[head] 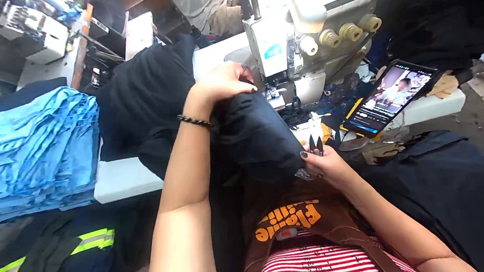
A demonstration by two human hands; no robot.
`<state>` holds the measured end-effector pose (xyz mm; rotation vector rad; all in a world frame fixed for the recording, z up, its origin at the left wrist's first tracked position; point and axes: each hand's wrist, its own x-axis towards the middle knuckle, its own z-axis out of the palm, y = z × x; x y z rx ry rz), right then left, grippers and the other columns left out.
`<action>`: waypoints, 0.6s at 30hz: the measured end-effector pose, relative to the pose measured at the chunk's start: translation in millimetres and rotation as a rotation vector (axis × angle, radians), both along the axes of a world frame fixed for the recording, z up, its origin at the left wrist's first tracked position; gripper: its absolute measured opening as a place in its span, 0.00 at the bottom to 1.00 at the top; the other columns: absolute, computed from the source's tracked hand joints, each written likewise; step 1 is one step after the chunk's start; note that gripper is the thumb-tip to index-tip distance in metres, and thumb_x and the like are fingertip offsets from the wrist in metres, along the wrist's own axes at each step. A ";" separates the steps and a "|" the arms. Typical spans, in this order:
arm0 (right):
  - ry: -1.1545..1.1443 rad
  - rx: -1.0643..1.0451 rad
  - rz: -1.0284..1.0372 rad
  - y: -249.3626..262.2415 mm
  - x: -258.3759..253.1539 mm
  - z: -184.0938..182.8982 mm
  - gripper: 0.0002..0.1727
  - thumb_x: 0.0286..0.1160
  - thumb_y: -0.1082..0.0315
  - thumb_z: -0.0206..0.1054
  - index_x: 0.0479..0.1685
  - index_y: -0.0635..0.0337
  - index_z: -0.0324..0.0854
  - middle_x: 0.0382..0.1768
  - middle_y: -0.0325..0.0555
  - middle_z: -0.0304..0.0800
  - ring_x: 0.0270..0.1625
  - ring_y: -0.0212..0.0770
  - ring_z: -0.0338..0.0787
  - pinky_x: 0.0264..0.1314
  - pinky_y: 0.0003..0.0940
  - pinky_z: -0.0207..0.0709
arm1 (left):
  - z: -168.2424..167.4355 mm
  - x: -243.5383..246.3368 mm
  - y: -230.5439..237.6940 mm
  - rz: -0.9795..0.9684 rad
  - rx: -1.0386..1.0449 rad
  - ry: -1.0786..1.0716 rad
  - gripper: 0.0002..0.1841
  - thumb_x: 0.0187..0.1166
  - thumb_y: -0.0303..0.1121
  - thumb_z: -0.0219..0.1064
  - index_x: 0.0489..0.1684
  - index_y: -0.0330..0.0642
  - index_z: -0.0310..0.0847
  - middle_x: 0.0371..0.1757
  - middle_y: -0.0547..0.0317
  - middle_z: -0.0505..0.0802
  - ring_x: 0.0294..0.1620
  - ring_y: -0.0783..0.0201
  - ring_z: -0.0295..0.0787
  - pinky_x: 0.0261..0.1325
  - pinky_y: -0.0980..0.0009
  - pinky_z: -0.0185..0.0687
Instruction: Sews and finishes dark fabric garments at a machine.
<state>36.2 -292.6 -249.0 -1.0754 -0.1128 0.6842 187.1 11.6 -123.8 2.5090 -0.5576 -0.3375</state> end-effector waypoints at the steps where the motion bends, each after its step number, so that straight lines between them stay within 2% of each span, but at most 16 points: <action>1: 0.004 -0.044 -0.044 3.4 4.2 0.3 0.05 0.80 0.67 0.65 0.35 0.51 0.81 0.11 0.23 0.67 0.12 0.20 0.64 0.17 0.17 0.61 | -8.9 9.3 -4.0 0.077 0.038 0.017 0.11 0.73 0.37 0.76 0.40 0.38 0.91 0.39 0.52 0.93 0.42 0.60 0.88 0.51 0.50 0.80; 3: -0.003 -0.085 -0.093 9.7 11.5 0.7 0.06 0.80 0.69 0.65 0.33 0.52 0.82 0.11 0.24 0.68 0.12 0.20 0.64 0.18 0.17 0.62 | -17.9 20.1 -11.8 0.220 0.057 0.024 0.12 0.71 0.35 0.78 0.43 0.36 0.90 0.41 0.47 0.93 0.45 0.54 0.89 0.55 0.44 0.80; 6: -0.023 -0.092 -0.126 16.6 17.8 -3.9 0.05 0.79 0.70 0.65 0.34 0.55 0.84 0.12 0.26 0.70 0.13 0.20 0.66 0.19 0.17 0.64 | -21.8 29.4 -17.6 0.345 0.046 -0.038 0.13 0.71 0.34 0.78 0.46 0.35 0.89 0.44 0.46 0.93 0.48 0.53 0.90 0.59 0.44 0.80; 9: -0.090 -0.080 -0.138 19.0 21.1 -11.5 0.04 0.79 0.69 0.67 0.36 0.55 0.85 0.14 0.25 0.72 0.15 0.19 0.67 0.20 0.17 0.64 | -32.4 40.2 -13.4 0.363 0.004 -0.141 0.13 0.67 0.35 0.80 0.43 0.37 0.89 0.42 0.51 0.94 0.46 0.60 0.90 0.57 0.50 0.81; 13: -0.096 -0.075 -0.140 16.8 15.9 -19.4 0.04 0.80 0.68 0.67 0.38 0.54 0.85 0.15 0.23 0.72 0.15 0.19 0.66 0.20 0.17 0.63 | -36.8 39.7 -18.4 0.365 -0.010 -0.168 0.13 0.66 0.35 0.80 0.43 0.40 0.90 0.43 0.55 0.94 0.47 0.65 0.90 0.58 0.54 0.83; 16: -0.123 -0.120 -0.154 17.1 16.8 -21.5 0.05 0.80 0.69 0.66 0.38 0.55 0.86 0.15 0.24 0.73 0.16 0.19 0.66 0.21 0.16 0.63 | -36.9 38.0 -24.9 0.408 0.041 -0.180 0.12 0.69 0.38 0.78 0.41 0.41 0.90 0.41 0.54 0.94 0.46 0.63 0.90 0.55 0.52 0.81; 18: -0.155 -0.157 -0.158 18.0 17.5 -23.1 0.04 0.80 0.68 0.67 0.39 0.56 0.86 0.15 0.24 0.73 0.16 0.19 0.66 0.21 0.17 0.63 | -37.6 35.9 -27.6 0.437 0.060 -0.205 0.14 0.69 0.42 0.77 0.43 0.41 0.90 0.43 0.52 0.94 0.49 0.58 0.90 0.57 0.48 0.80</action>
